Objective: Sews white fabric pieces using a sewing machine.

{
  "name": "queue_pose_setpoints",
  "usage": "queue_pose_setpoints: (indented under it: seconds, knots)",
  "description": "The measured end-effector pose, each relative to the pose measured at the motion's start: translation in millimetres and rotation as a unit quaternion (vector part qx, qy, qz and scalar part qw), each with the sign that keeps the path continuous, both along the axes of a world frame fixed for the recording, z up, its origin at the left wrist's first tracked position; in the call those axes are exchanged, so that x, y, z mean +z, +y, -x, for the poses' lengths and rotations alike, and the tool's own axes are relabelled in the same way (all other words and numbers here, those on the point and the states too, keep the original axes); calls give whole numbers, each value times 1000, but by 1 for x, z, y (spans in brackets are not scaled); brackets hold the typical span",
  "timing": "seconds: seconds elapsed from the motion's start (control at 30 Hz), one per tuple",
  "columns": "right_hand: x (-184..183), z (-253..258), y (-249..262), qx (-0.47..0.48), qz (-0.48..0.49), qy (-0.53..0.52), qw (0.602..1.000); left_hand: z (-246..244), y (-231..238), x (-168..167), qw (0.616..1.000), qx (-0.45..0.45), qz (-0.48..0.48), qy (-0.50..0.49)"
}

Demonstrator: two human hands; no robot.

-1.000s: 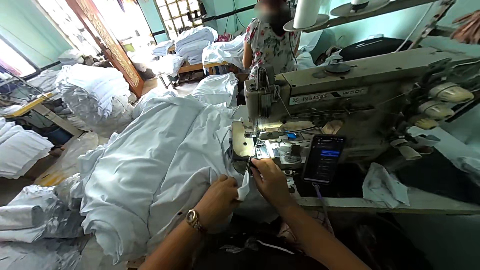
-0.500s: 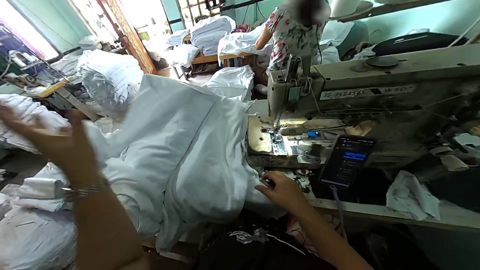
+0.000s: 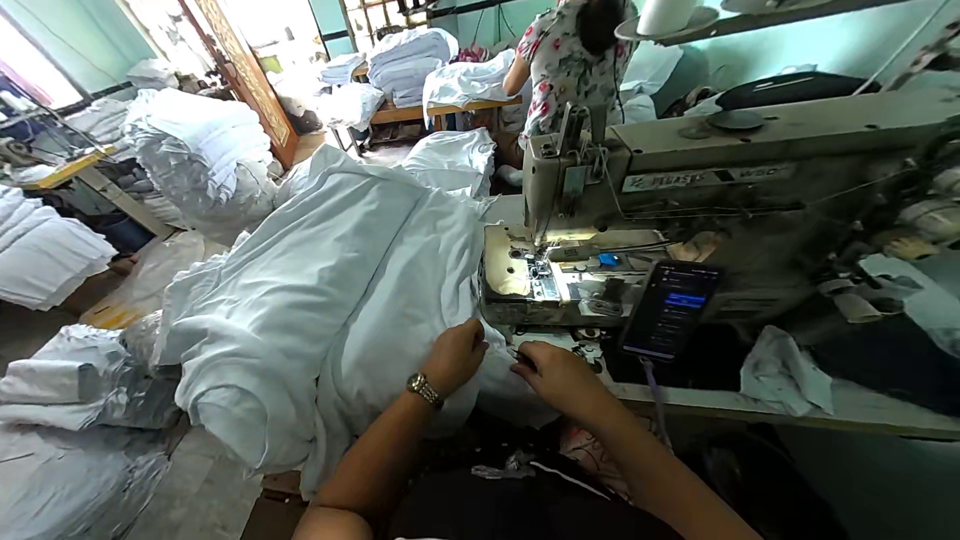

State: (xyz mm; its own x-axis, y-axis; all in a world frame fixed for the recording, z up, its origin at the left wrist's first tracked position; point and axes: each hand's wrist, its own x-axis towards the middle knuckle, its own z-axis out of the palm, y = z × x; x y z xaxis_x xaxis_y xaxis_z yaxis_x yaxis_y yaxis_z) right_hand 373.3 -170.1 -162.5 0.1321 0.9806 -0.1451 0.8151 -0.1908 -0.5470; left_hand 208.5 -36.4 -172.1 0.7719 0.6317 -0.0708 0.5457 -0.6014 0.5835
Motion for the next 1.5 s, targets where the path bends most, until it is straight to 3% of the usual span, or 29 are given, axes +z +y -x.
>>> queue_pose_setpoints:
  seconds: [0.13,0.2,0.3,0.33,0.37,0.43,0.5,0.6,0.67,0.8,0.87,0.97,1.07,1.17,1.23,1.3,1.33,1.4,1.47,1.5]
  knots:
    - [-10,-1,6,12,57,15,998,13,9,-1,972,11,111,-205]
    - [-13,-4,2,30,-39,74,996,24,11,15,926,23,195,-324]
    - [-1,-11,-6,69,-177,247,950,38,11,30,872,6,236,-429]
    - [2,-14,-7,70,-184,270,943,40,13,24,887,5,204,-414]
    - [2,-19,-6,53,-168,241,955,40,16,14,929,10,131,-345]
    - [-1,-22,-3,-11,-69,103,992,33,17,-9,994,-12,4,-107]
    - [-7,-17,-1,-49,-1,27,998,25,11,-16,998,-36,-46,-11]
    - [-7,-8,-15,-53,-65,-70,994,21,2,-14,991,-27,-97,-85]
    - [1,-1,-24,-6,-125,-73,989,18,-8,-2,980,-81,-101,-149]
    - [26,3,-33,138,-225,139,954,10,-20,29,951,-229,-76,-191]
    - [37,-2,-32,95,-271,143,947,9,-10,41,957,-210,-111,-169]
    - [36,-8,-28,33,-239,76,968,11,3,51,973,-176,-116,-90]
    - [42,-4,-29,59,-230,223,946,13,0,81,964,-134,-163,-162]
    - [49,-3,-28,38,-185,311,932,16,-5,112,916,-50,-305,-254]
    - [50,-5,-24,45,-180,370,910,10,0,124,854,-2,-409,-322]
    - [48,-9,-20,35,-198,459,865,-3,21,112,797,31,-468,-381]
    - [43,-10,-17,4,-205,498,843,-8,36,95,796,43,-470,-380]
    - [28,-12,-7,-84,-188,531,822,-12,60,44,861,69,-405,-301]
    - [8,-14,0,-138,-155,522,827,-7,69,1,956,91,-237,-147]
    - [0,-14,1,-148,-140,524,827,-4,68,-5,976,99,-168,-100]
